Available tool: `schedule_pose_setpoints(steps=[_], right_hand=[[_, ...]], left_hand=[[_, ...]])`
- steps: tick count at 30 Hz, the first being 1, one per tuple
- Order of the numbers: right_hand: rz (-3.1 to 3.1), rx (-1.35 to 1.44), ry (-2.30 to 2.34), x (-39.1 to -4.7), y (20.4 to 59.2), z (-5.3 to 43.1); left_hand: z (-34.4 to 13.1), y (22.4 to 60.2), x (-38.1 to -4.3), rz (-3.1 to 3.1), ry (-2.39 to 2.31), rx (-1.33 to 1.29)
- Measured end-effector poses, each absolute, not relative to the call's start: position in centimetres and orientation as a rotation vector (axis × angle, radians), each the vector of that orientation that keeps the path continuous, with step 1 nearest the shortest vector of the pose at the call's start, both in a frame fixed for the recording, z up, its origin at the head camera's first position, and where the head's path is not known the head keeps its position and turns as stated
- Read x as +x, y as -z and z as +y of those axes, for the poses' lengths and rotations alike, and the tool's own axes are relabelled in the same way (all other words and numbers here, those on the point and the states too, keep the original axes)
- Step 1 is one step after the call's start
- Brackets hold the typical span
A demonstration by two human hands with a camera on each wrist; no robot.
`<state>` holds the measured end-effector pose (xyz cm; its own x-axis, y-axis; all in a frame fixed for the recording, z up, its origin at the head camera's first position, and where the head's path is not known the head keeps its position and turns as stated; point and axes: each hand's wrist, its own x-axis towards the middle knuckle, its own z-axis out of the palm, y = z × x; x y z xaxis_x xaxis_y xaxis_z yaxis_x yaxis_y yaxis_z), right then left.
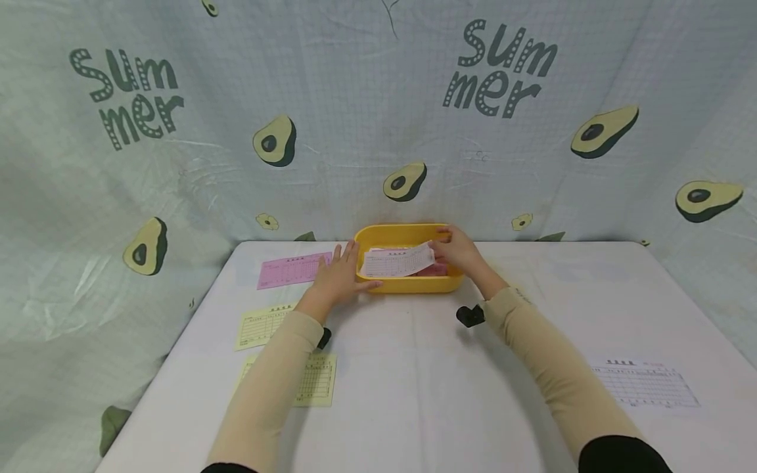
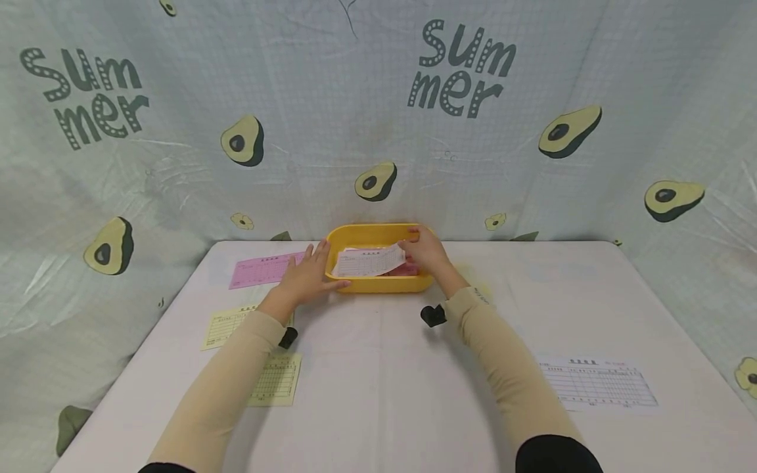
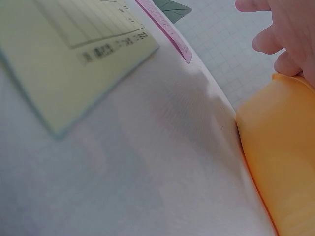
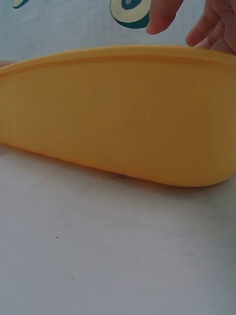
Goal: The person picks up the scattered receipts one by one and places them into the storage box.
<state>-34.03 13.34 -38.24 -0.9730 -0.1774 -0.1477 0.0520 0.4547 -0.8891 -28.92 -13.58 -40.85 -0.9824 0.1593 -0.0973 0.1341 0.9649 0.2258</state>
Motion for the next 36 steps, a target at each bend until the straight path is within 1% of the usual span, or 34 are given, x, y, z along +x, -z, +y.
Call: schedule_pose_setpoints(steps=[7,14,24,29,36], right_hand=[[2.587,-0.175,1.505,-33.8,38.0,14.9],[2.66,-0.402,1.491,-32.9,37.7,17.2],[2.793,-0.598,1.284,-30.9,37.2,21.7],[2.869,-0.727,1.183,-29.6,37.7,24.2],[2.899,-0.785,1.136,-28.0,38.5,27.7]], left_hand=[[-13.2,41.1,-28.9,2.995,-0.336,0.233],[-13.0,41.6,-28.8,2.99,-0.356,0.238],[-12.8,41.9,-28.9,2.989,-0.368,0.27],[-13.1,41.4,-29.0,3.0,-0.341,0.279],[-14.0,40.9,-29.1,3.0,-0.355,0.276]])
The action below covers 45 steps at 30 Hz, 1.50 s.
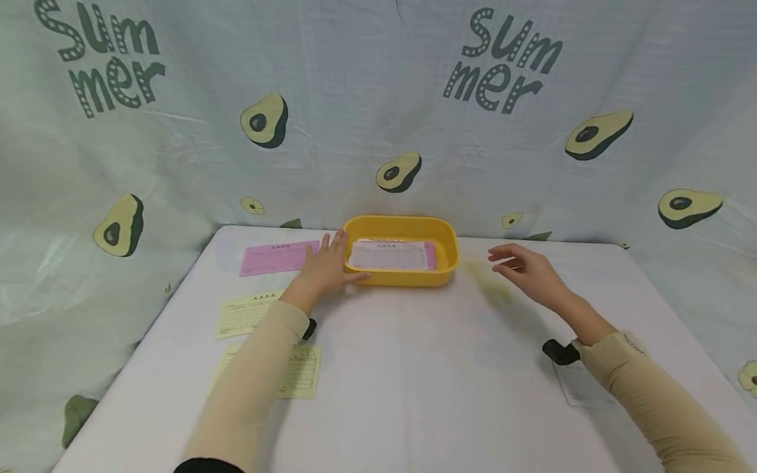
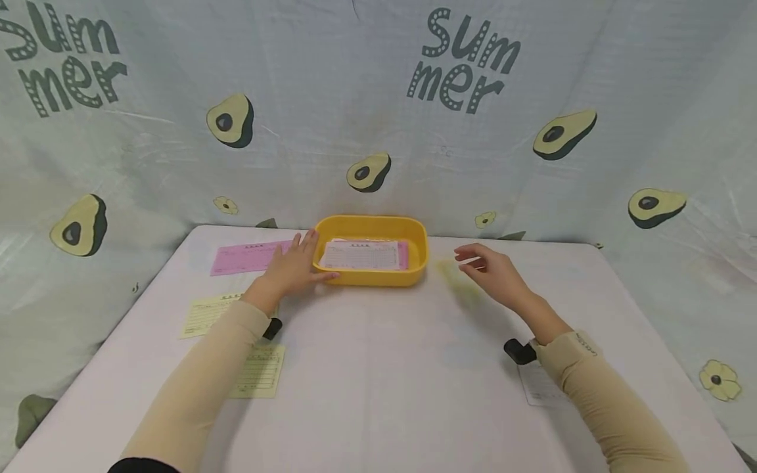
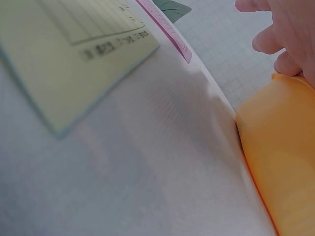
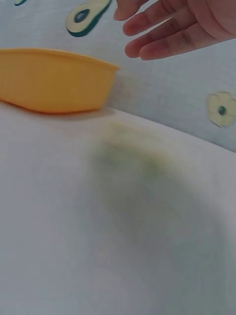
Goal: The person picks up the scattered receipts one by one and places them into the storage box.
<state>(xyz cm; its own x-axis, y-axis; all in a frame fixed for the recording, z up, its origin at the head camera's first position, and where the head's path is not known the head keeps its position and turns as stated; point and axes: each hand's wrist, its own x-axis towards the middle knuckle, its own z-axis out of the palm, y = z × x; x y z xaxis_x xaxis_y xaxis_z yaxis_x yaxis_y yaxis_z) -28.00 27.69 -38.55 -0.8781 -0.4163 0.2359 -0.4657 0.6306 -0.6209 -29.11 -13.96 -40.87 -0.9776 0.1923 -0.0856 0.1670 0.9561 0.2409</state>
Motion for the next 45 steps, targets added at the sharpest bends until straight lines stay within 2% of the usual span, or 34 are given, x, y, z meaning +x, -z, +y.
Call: schedule_pose_setpoints(steps=[11,27,37,45], right_hand=[[-2.934,0.763,-0.889,-25.5,39.5,34.6],[-3.138,0.552,-0.748,-22.4,41.0,43.3],[-3.31,0.382,-0.687,-21.7,41.3,47.1],[-3.47,0.308,-0.735,-21.3,41.7,48.0]], left_hand=[[-14.4,40.3,-29.1,2.997,-0.344,0.275],[-14.1,40.7,-29.2,2.998,-0.34,0.274],[-13.8,40.7,-29.0,2.988,-0.375,0.259],[-13.9,40.9,-29.2,3.003,-0.339,0.261]])
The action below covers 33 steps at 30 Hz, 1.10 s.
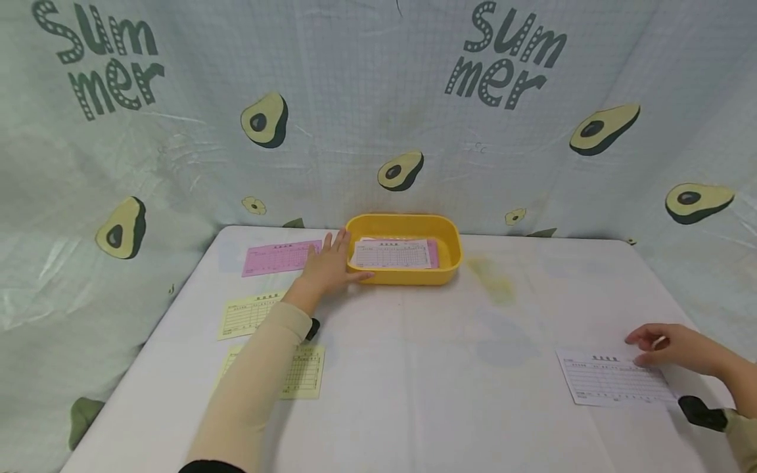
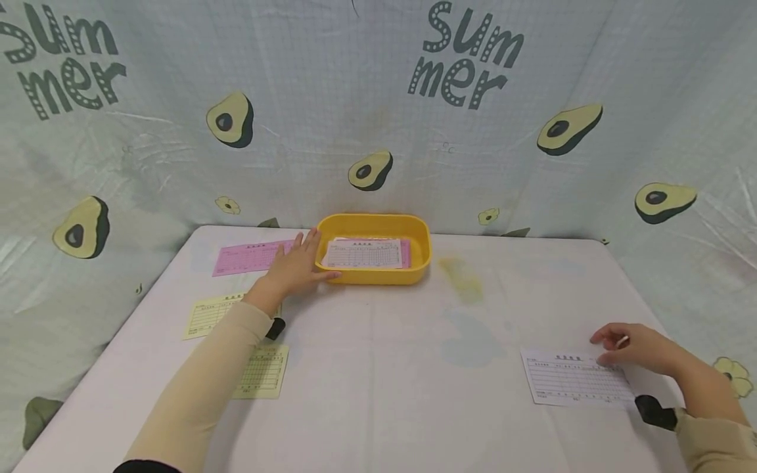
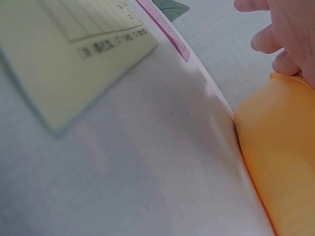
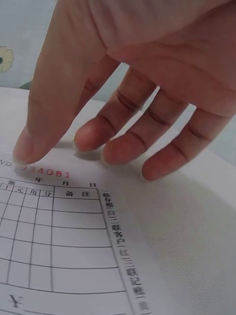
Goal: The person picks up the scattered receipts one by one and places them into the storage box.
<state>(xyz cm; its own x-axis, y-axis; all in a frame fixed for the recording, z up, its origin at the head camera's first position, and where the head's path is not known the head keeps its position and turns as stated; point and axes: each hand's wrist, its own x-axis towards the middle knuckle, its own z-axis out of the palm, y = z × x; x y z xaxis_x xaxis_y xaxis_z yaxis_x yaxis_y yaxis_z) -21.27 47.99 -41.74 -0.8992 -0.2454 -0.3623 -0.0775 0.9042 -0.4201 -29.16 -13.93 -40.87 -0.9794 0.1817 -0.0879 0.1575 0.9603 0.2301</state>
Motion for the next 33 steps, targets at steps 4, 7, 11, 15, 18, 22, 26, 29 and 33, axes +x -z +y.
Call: schedule_pose_setpoints(steps=[4,7,11,15,18,22,26,29,33], right_hand=[[2.602,-0.258,0.588,-20.9,41.8,48.1],[2.581,-0.28,0.625,-20.6,41.8,48.0],[2.579,-0.3,0.649,-20.4,42.0,48.0],[2.583,-0.344,0.65,-20.5,42.2,48.2],[2.571,-0.411,0.672,-20.7,42.3,48.6],[2.538,-0.452,0.71,-20.8,42.3,48.9],[2.533,-0.449,0.72,-20.8,42.3,49.0],[2.548,-0.423,0.707,-20.7,42.2,48.8],[2.589,-0.313,0.648,-20.5,42.1,48.2]], left_hand=[[-13.9,40.8,-29.1,2.992,-0.365,0.253],[-13.9,40.8,-29.1,2.987,-0.369,0.242],[-13.9,40.7,-29.1,2.989,-0.362,0.237],[-13.9,40.8,-29.2,2.993,-0.371,0.245],[-13.9,40.8,-29.2,2.997,-0.376,0.249],[-13.9,40.7,-29.2,2.996,-0.376,0.249],[-14.0,40.7,-29.2,2.995,-0.372,0.248],[-14.0,40.7,-29.2,3.0,-0.368,0.25],[-14.0,40.8,-29.2,3.0,-0.366,0.253]])
